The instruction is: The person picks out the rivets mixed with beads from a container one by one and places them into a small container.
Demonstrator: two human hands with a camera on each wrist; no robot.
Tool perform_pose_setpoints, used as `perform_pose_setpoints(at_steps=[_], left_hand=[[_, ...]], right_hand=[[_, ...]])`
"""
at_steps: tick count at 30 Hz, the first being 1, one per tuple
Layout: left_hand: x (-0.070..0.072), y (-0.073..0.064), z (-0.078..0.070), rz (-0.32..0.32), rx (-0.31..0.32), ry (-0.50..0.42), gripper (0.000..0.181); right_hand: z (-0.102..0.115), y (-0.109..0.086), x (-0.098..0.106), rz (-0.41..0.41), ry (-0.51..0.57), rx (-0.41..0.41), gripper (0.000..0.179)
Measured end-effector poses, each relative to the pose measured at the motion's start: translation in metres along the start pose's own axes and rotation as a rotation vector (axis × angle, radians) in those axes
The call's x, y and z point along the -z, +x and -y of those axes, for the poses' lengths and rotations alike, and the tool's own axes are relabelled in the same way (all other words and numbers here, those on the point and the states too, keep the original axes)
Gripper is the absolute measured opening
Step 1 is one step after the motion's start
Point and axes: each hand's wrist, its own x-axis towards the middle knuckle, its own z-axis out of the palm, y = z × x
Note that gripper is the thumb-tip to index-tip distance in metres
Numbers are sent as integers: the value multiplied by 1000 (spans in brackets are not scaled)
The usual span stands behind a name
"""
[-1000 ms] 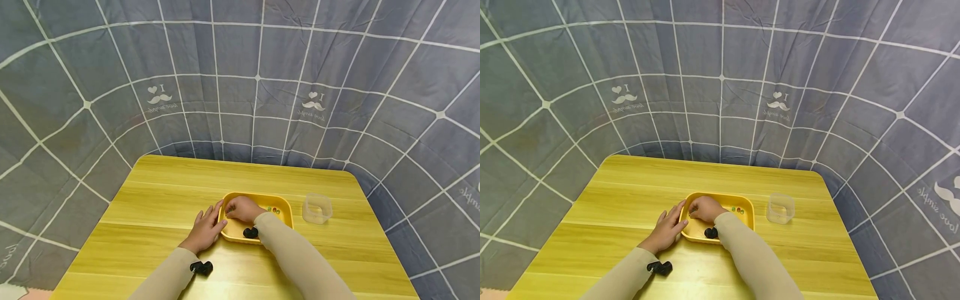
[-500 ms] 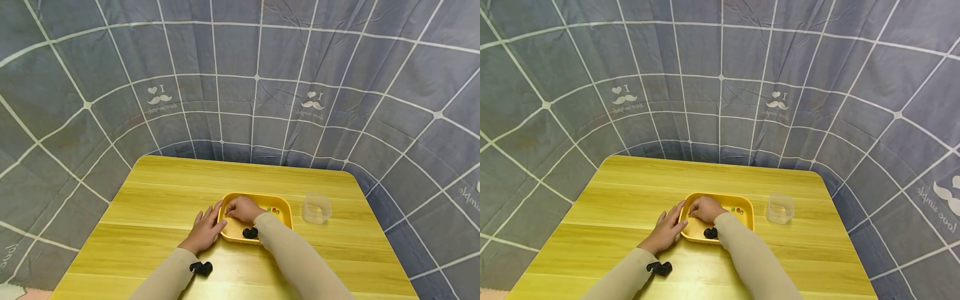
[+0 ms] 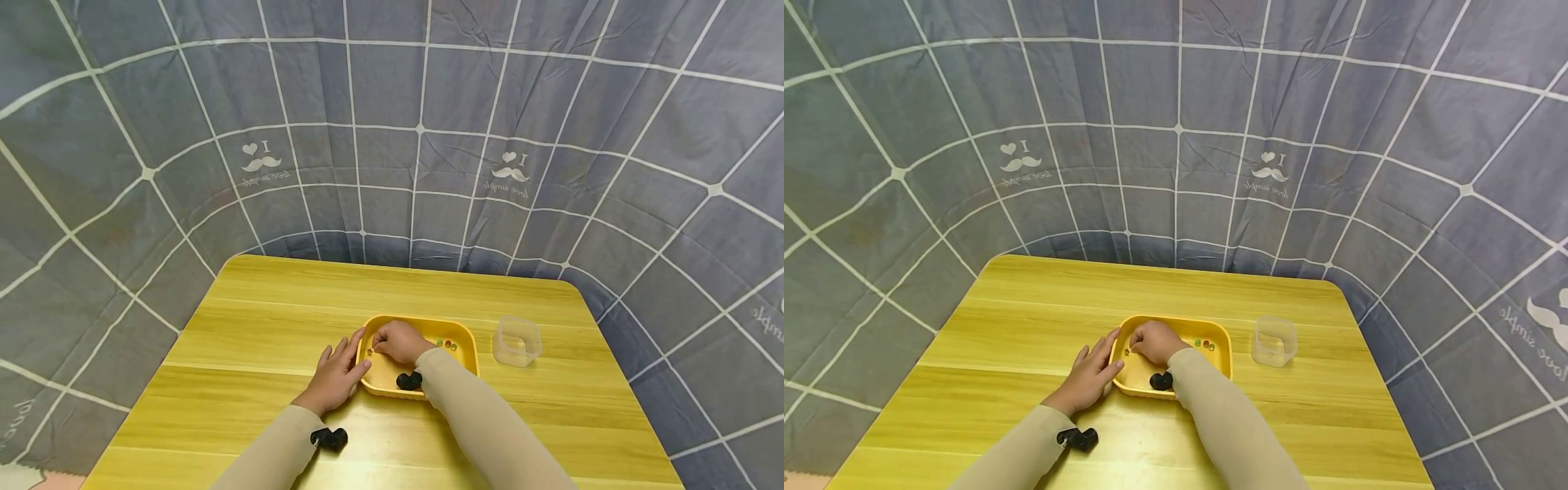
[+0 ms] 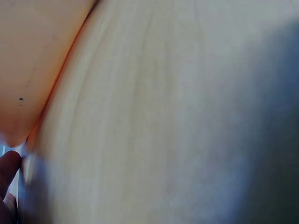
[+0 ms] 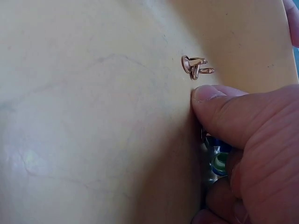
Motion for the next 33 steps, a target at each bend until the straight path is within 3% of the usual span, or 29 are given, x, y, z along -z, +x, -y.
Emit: perform_pose_setpoints(at_steps=[33], left_hand=[[-7, 9, -3, -27, 2, -3, 68]], right_hand=[[-14, 7, 3, 3, 53, -6, 11]])
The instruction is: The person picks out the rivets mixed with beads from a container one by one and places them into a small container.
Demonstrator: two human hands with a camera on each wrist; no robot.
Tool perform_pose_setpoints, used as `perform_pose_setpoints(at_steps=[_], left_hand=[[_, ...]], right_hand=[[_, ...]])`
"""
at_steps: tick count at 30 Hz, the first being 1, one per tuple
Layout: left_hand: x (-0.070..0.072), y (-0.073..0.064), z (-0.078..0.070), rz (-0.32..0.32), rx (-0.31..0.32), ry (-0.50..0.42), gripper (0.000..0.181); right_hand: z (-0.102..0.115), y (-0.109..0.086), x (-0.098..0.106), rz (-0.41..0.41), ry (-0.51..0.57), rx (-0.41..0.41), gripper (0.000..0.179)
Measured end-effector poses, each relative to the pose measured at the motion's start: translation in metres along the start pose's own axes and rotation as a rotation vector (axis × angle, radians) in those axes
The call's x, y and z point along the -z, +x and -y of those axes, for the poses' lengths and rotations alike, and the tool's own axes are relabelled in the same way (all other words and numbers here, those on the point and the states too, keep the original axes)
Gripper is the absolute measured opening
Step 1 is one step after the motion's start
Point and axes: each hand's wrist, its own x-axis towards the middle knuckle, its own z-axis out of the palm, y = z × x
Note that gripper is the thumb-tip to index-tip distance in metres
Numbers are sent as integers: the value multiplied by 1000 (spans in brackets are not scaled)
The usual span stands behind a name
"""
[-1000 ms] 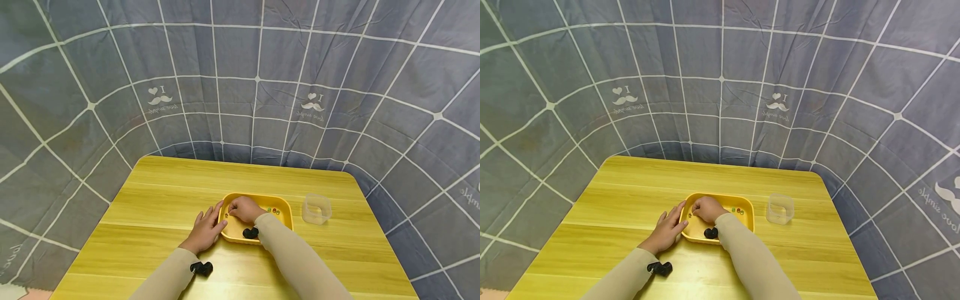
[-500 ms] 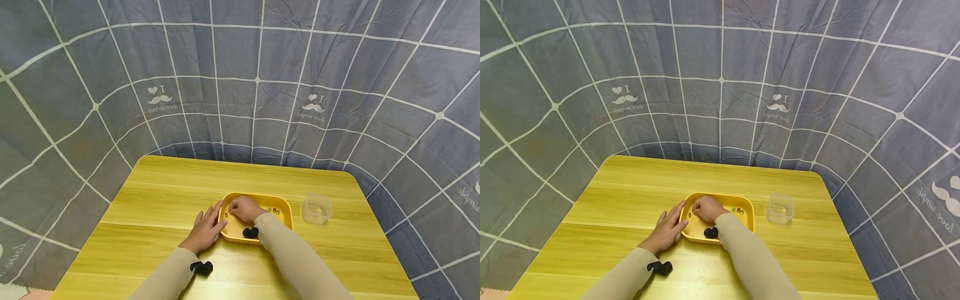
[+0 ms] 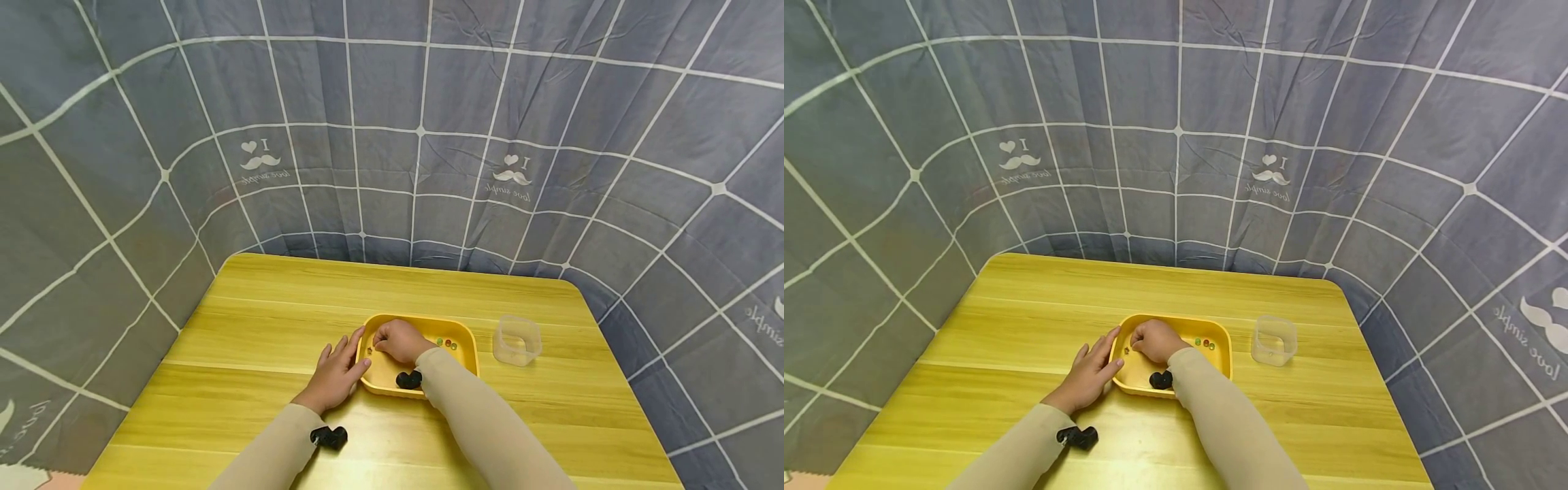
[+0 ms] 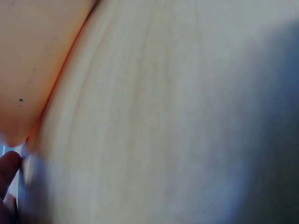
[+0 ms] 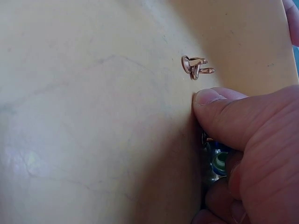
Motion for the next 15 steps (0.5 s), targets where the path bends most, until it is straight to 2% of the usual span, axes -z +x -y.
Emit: perform_pose_setpoints(at_steps=[15], left_hand=[[4, -5, 7, 7, -12, -4, 68]], right_hand=[[11, -7, -5, -26, -4, -1, 10]])
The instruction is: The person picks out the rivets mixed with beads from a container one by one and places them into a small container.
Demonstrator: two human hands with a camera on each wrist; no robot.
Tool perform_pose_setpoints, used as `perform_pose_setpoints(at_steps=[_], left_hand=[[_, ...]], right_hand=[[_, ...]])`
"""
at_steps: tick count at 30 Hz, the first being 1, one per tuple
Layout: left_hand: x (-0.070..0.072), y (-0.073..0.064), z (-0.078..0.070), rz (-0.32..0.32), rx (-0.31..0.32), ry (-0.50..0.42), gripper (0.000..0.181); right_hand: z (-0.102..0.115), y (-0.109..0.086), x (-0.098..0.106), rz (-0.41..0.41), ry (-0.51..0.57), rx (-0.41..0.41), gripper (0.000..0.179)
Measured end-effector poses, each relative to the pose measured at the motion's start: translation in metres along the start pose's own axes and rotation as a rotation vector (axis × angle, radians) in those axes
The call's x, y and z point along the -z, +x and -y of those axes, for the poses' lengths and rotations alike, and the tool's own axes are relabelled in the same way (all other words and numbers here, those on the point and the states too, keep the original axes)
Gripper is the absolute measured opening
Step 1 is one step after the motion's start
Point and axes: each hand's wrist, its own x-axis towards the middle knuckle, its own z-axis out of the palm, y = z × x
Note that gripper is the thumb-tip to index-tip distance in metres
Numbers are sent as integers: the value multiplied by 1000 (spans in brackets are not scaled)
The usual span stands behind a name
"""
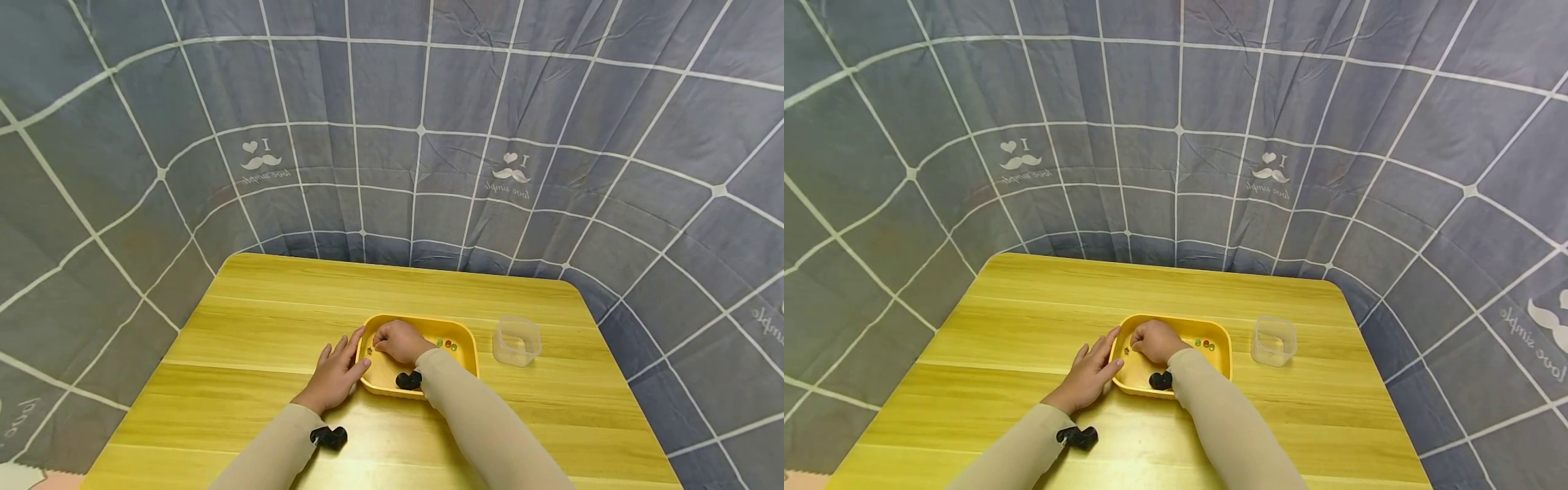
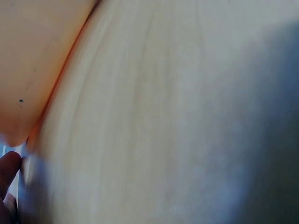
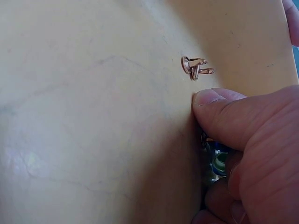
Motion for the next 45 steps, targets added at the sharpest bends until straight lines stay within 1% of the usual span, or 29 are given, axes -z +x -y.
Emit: perform_pose_setpoints(at_steps=[5, 15, 30, 45], left_hand=[[-4, -5, -4, -5, 10, 6, 68], [-9, -16, -16, -13, 21, 7, 67], [-15, -10, -19, -27, 22, 11, 67], [-21, -3, -16, -42, 14, 11, 68]], right_hand=[[-1, -6, -1, 4, 5, 3, 10], [-3, -14, -3, 14, -25, 4, 10], [-10, -12, 2, 22, -14, 11, 10], [-19, -7, 4, 25, -8, 15, 10]])
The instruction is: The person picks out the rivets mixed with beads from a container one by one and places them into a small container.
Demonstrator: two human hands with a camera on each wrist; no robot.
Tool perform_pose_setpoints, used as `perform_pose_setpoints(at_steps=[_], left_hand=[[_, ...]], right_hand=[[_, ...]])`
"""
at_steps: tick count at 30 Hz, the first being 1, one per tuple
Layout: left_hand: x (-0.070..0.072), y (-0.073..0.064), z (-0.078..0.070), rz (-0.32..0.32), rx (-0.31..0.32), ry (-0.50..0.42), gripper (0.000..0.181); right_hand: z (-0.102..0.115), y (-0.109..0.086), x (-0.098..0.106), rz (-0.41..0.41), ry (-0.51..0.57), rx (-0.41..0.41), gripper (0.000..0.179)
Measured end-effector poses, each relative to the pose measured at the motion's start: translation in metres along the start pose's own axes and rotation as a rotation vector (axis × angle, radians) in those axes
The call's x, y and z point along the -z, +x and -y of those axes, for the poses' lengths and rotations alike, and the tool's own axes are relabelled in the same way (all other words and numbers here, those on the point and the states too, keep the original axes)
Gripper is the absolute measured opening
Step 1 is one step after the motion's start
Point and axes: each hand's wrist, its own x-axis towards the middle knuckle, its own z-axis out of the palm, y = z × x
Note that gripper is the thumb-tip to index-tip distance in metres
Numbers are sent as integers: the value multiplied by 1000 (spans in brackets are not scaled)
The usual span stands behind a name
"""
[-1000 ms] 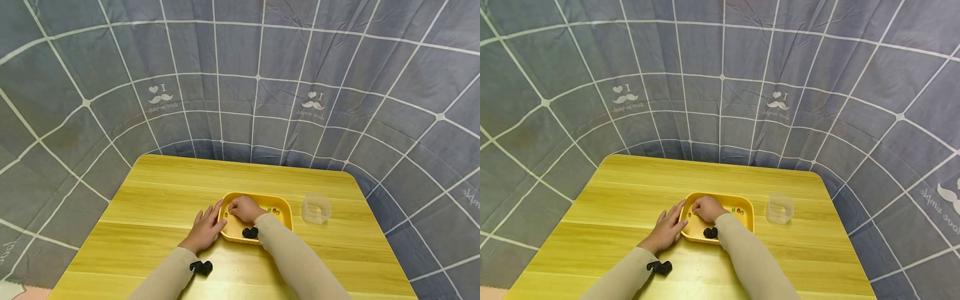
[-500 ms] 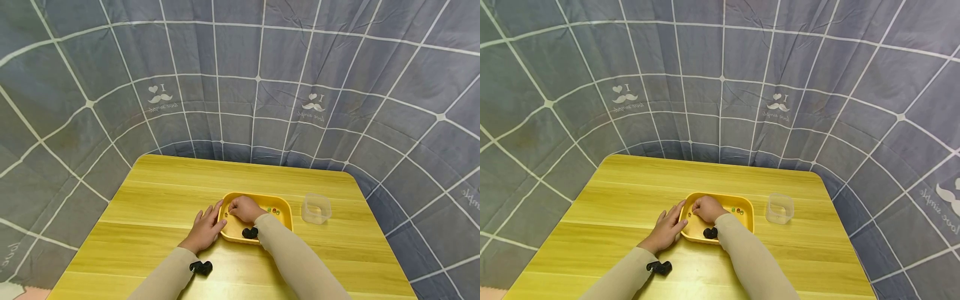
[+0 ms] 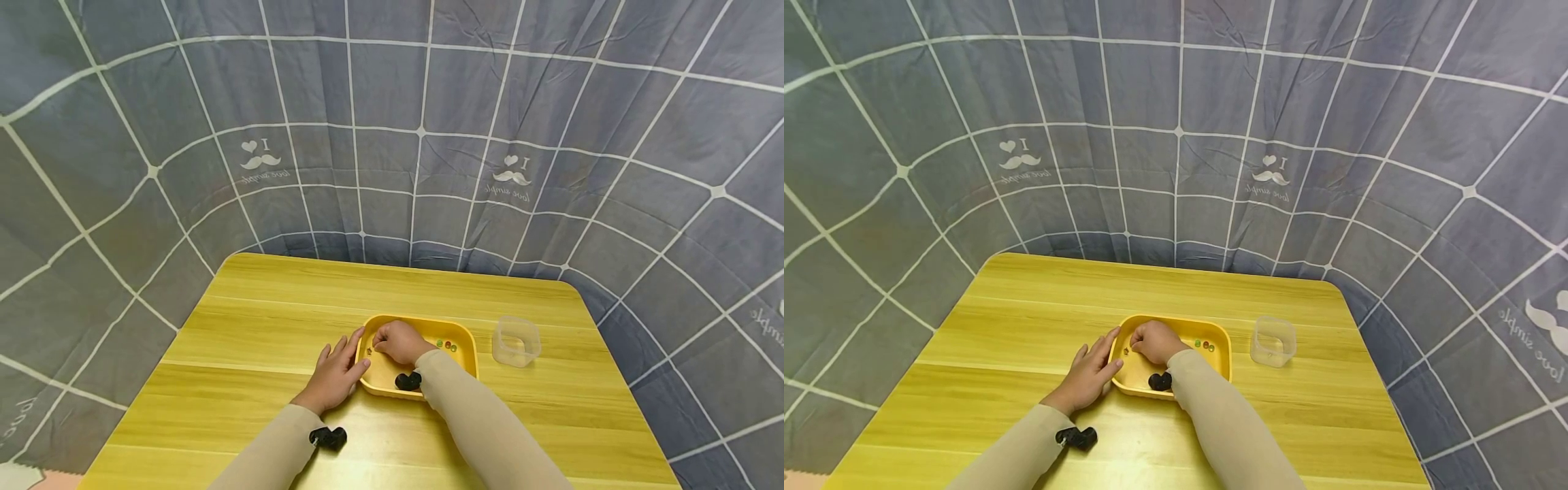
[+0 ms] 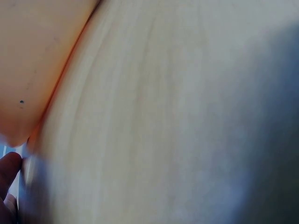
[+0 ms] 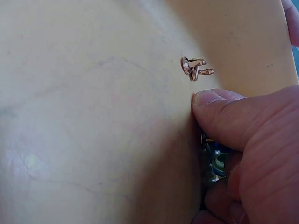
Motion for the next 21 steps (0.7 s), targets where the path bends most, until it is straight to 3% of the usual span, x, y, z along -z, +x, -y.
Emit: perform_pose_setpoints(at_steps=[21], left_hand=[[4, -6, 5, 1, -10, 3, 67]], right_hand=[[6, -1, -9, -24, -14, -16, 10]])
